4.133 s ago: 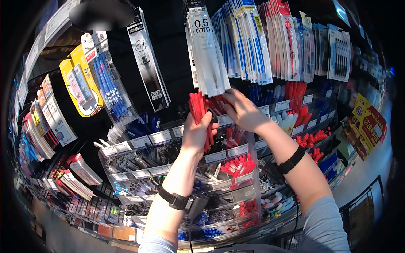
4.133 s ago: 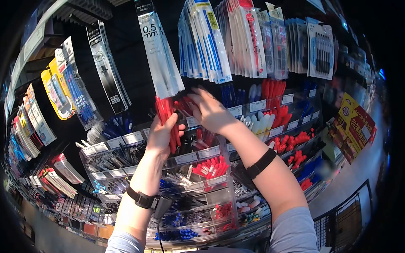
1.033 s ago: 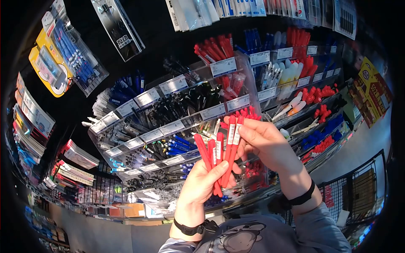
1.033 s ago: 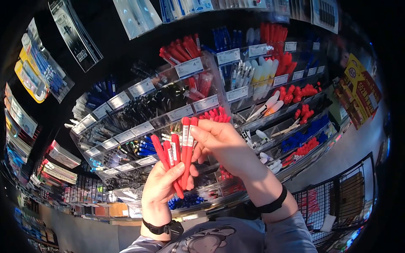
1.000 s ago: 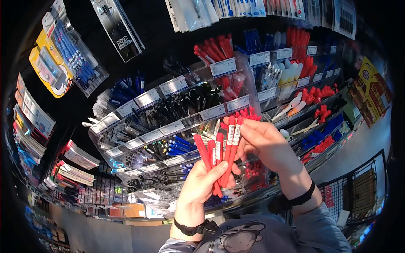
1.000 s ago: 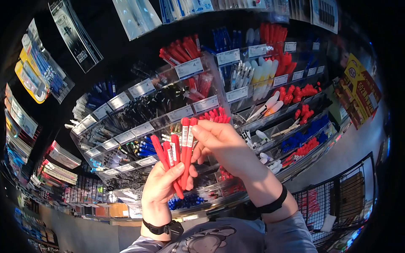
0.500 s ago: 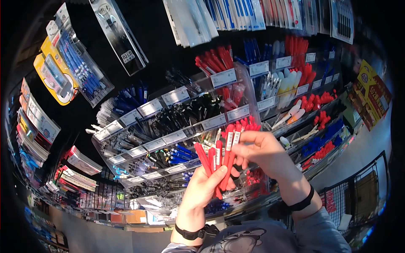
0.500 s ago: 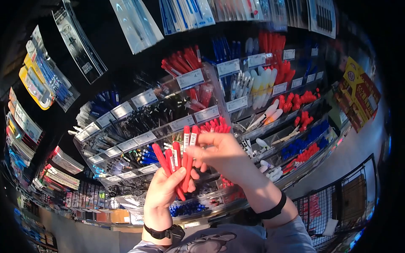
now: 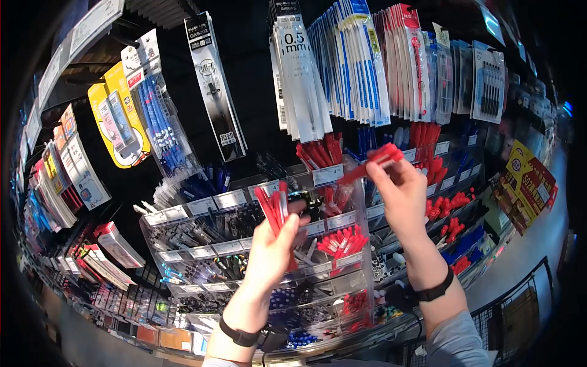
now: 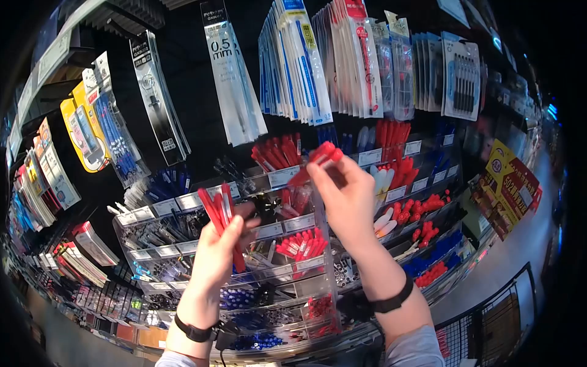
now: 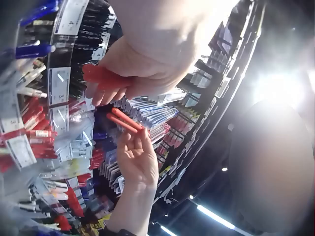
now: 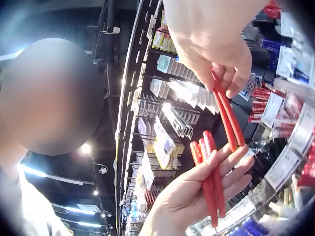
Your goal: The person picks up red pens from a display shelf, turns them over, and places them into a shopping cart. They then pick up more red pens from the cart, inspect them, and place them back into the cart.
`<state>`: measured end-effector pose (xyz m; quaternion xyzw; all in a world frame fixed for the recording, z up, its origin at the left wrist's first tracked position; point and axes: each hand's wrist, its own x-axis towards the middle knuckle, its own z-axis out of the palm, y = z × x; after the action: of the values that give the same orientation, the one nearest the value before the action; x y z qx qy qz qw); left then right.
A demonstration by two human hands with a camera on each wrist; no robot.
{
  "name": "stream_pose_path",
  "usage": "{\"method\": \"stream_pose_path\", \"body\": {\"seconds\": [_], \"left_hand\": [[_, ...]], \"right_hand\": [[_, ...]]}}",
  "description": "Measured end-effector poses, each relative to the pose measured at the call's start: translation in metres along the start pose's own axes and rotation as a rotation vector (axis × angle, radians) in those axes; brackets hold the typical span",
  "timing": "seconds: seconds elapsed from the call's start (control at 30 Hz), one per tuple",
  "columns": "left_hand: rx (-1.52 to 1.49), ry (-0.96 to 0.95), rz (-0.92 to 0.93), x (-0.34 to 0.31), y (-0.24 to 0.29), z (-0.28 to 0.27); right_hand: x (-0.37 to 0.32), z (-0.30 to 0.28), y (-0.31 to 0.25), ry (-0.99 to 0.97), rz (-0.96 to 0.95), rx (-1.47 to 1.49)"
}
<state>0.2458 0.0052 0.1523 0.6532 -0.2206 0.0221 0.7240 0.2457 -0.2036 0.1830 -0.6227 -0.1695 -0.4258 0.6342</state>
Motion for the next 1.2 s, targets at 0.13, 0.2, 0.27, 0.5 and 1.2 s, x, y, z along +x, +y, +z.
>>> {"method": "stream_pose_path", "body": {"seconds": [0.13, 0.2, 0.27, 0.5, 1.2], "left_hand": [[-0.07, 0.024, 0.028, 0.035, 0.008, 0.005], [-0.038, 0.038, 0.046, 0.053, 0.003, 0.006], [-0.04, 0.041, 0.048, 0.066, 0.0, 0.006], [-0.052, 0.039, 0.078, 0.086, 0.004, 0.011], [0.033, -0.07, 0.105, 0.104, -0.002, 0.004]], "right_hand": [[0.033, 0.008, 0.033, 0.069, -0.271, -0.271], [0.041, 0.015, 0.042, 0.074, -0.3, -0.241], [0.047, 0.019, 0.039, 0.056, -0.243, -0.331], [0.073, 0.027, 0.071, 0.039, -0.209, -0.58], [0.077, 0.023, 0.094, -0.443, -0.642, -0.833]]}}
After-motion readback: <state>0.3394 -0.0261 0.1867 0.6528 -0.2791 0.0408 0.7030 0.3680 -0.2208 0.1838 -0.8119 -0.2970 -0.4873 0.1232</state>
